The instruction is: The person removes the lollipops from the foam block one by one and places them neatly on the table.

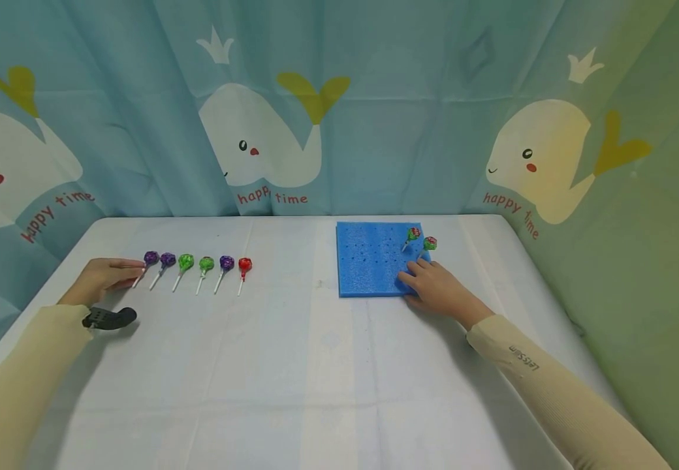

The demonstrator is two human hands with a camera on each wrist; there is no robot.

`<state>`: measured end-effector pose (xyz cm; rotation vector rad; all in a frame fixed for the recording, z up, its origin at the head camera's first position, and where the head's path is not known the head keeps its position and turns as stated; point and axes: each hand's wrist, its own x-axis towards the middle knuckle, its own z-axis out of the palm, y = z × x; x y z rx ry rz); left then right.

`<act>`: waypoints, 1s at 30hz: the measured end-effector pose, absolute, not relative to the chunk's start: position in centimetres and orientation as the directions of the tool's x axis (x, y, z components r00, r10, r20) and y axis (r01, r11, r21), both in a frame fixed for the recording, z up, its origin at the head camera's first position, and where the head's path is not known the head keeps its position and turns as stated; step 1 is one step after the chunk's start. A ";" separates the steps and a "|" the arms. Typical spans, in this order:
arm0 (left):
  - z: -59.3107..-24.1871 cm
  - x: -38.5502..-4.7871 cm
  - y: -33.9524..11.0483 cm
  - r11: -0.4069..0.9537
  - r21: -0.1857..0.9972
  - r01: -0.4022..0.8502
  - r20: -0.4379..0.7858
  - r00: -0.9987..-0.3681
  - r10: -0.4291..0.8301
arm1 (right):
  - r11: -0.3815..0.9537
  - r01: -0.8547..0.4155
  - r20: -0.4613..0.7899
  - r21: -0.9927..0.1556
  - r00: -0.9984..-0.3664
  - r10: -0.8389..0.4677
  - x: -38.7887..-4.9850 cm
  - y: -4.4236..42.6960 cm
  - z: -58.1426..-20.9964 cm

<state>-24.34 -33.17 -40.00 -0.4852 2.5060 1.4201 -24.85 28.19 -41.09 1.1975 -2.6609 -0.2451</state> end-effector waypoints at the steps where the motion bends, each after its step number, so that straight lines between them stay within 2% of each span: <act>1: -40.0 -24.3 -33.2 0.472 0.790 -0.392 -0.352 -0.920 -0.175 | 0.655 -0.718 0.126 0.237 -0.646 -0.753 -24.9 28.2 -41.1; 14: -39.8 -24.1 -33.7 0.374 0.824 -0.425 -0.389 -0.905 -0.170 | 0.648 -0.725 0.128 0.235 -0.638 -0.760 -25.0 28.3 -41.3; 23: -39.6 -22.9 -34.6 0.333 0.866 -0.374 -0.370 -0.926 -0.077 | 0.651 -0.723 0.125 0.231 -0.641 -0.757 -25.0 28.3 -41.4; 30: -39.2 -22.6 -34.6 0.218 0.915 -0.341 -0.344 -0.939 -0.023 | 0.649 -0.724 0.135 0.234 -0.637 -0.759 -24.9 28.2 -41.2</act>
